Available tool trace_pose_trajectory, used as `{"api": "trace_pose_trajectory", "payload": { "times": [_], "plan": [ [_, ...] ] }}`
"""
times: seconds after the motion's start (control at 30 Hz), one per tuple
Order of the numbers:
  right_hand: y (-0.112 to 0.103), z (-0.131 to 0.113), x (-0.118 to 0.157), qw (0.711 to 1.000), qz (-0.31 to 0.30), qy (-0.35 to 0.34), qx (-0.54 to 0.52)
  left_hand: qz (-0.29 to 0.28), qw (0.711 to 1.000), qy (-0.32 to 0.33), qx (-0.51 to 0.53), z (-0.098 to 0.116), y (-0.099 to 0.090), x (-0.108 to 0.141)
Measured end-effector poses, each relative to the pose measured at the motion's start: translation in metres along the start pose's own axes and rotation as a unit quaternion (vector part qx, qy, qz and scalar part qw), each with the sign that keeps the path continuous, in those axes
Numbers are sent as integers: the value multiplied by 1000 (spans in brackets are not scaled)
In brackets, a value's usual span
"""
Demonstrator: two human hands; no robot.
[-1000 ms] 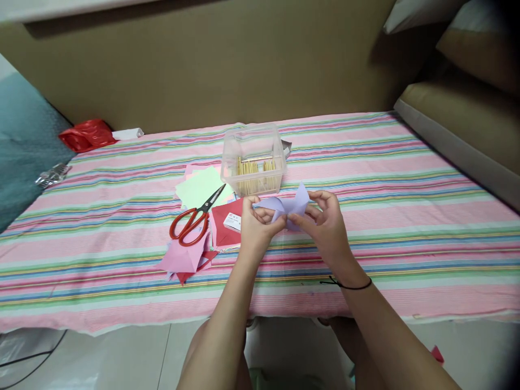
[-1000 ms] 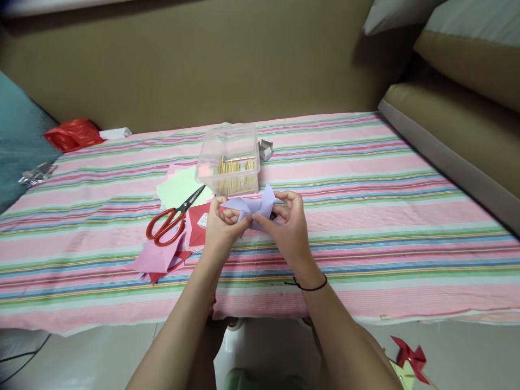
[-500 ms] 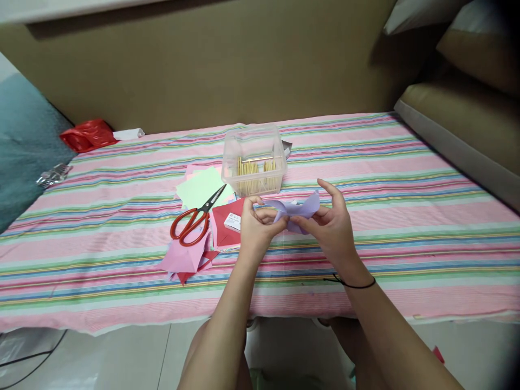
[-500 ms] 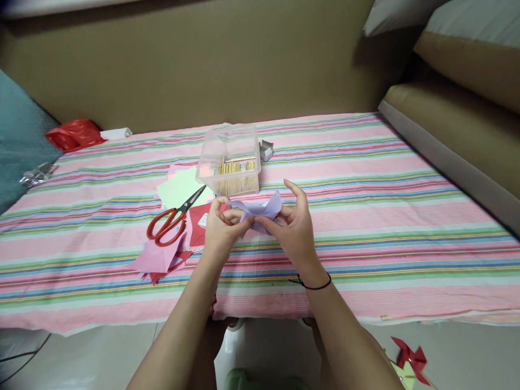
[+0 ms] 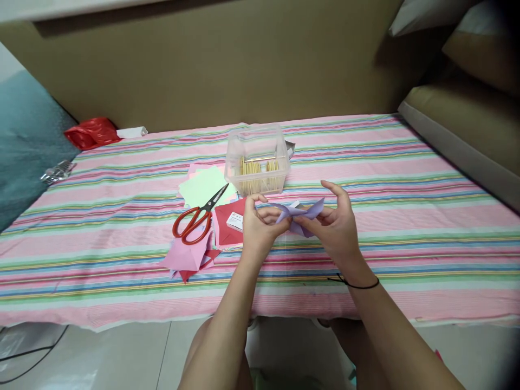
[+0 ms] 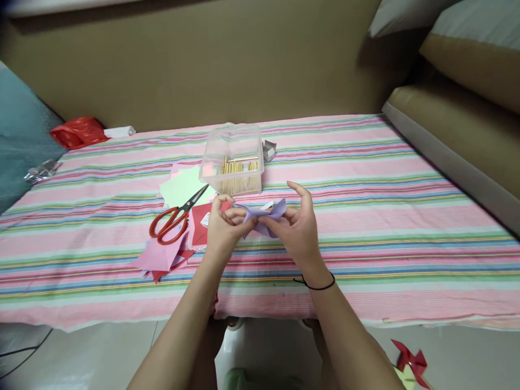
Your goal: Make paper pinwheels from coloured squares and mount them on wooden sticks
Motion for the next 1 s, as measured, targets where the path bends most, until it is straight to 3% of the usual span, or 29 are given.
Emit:
{"api": "trace_pose_trajectory", "payload": {
  "times": [0.43,0.57,0.83,1.0],
  "plan": [
    [2,1,0,1000,6,-10,9,9,1000,-1,0,1,2,2],
    [1,7,-3,999,-22,19,-15,36,999,-7,-12,-2,0,0],
    [-2,11,-5,993,-15,109,-48,-9,999,-40,-3,0,0,0],
    [-1,12,-6,990,-24,125,-58,-11,999,-46,20,-4,-1,-2]
  ]
}}
Point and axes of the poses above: each hand's wrist, its own x-axis away from the middle knuckle, its own y-axis out of the palm, z = x × y, the point moved 2 cm from there along -x, towards the middle knuckle, and after that the axes turned 6 degrees about y, right-handed, at the moved point
